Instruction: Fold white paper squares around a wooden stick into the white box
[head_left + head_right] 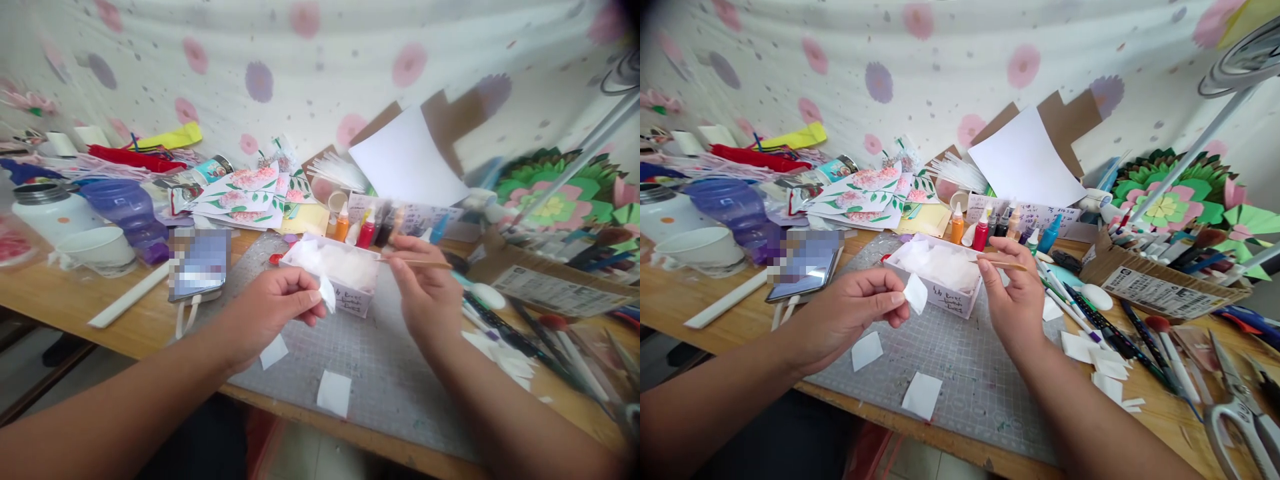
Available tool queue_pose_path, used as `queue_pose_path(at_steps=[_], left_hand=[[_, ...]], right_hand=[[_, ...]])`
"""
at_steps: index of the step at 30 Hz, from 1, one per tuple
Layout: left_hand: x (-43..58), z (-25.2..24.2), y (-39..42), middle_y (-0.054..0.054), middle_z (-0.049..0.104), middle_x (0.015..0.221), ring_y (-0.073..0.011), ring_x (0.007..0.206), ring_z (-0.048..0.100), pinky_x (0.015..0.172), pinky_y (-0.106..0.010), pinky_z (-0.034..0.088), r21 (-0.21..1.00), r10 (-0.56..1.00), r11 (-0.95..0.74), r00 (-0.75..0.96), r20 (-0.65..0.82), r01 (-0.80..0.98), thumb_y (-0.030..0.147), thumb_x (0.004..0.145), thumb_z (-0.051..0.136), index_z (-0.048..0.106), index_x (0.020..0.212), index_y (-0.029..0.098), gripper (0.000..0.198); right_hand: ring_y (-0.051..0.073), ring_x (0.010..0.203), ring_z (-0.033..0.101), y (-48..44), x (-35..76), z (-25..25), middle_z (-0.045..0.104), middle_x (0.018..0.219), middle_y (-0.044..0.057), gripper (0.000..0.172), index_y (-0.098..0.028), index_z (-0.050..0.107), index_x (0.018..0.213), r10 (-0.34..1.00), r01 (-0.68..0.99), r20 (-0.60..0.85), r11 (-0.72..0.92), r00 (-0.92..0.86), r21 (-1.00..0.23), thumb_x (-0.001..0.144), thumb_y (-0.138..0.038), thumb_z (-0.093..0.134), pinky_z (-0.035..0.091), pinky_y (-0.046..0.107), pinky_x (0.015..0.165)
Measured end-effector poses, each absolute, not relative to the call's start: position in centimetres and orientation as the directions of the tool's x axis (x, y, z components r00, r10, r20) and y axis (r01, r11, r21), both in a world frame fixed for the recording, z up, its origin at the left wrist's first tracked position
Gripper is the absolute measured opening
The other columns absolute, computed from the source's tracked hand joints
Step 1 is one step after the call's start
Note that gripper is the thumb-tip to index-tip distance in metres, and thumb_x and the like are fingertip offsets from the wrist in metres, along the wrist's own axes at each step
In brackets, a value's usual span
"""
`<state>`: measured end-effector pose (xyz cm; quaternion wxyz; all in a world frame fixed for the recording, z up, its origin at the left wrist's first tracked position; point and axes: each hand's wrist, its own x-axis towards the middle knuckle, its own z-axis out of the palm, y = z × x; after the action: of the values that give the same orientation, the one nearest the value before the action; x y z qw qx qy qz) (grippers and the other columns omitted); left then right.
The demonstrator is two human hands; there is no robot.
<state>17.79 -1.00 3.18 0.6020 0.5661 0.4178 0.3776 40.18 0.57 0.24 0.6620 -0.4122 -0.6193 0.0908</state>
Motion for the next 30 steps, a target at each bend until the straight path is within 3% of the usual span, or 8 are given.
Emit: queue_pose_path(at_steps=[2,4,7,20,30], left_hand=[[18.0,3.1,-1.1,0.000,0.069,0.072,-0.0113,0.066,0.060,0.065,-0.025,0.045,0.997,0.924,0.071,0.374,-0.079,0.036,0.024,0.084,0.065,0.062,0.074,0.016,0.013],[18.3,3.1,-1.3,0.000,0.070,0.072,-0.0112,0.066,0.060,0.066,-0.025,0.045,0.996,0.921,0.071,0.380,-0.085,0.050,0.025,0.084,0.065,0.063,0.075,0.016,0.013],[18.7,3.2,-1.5,0.001,0.069,0.071,-0.0109,0.065,0.060,0.066,-0.025,0.045,0.997,0.918,0.061,0.388,-0.076,0.051,0.023,0.084,0.065,0.063,0.073,0.016,0.013],[19.1,3.4,-2.0,0.001,0.069,0.073,-0.0110,0.068,0.060,0.068,-0.025,0.045,0.998,0.902,0.041,0.428,-0.058,0.050,0.022,0.085,0.063,0.062,0.074,0.016,0.012],[19.2,3.4,-1.8,0.001,0.063,0.069,-0.0145,0.072,0.057,0.071,-0.028,0.043,0.996,0.938,0.027,0.343,-0.055,0.085,0.018,0.074,0.064,0.061,0.066,0.017,0.009]], right_hand=[[0.022,0.099,0.066,-0.5,39.6,0.8,0.073,0.096,0.004,0.014,-0.026,0.075,0.089,0.608,0.347,0.788,0.722,0.095,-0.599,0.088,-0.018,0.063,0.050,0.046,0.095],[0.021,0.093,0.068,-1.7,38.9,1.1,0.076,0.089,0.002,0.018,-0.028,0.074,0.094,0.628,0.214,0.776,0.767,-0.059,-0.605,0.089,-0.015,0.062,0.054,0.042,0.088],[0.020,0.093,0.070,-2.9,38.0,1.2,0.078,0.091,0.002,0.021,-0.029,0.074,0.097,0.645,0.126,0.751,0.764,-0.144,-0.632,0.089,-0.013,0.062,0.057,0.039,0.084],[0.018,0.089,0.071,-2.6,37.5,0.7,0.077,0.087,0.001,0.020,-0.029,0.076,0.090,0.705,-0.010,0.706,0.707,-0.068,-0.707,0.090,-0.015,0.063,0.058,0.036,0.082],[0.018,0.090,0.070,-2.6,37.6,0.3,0.075,0.087,0.002,0.016,-0.028,0.077,0.088,0.760,-0.087,0.647,0.642,-0.058,-0.762,0.090,-0.020,0.064,0.058,0.036,0.081]])
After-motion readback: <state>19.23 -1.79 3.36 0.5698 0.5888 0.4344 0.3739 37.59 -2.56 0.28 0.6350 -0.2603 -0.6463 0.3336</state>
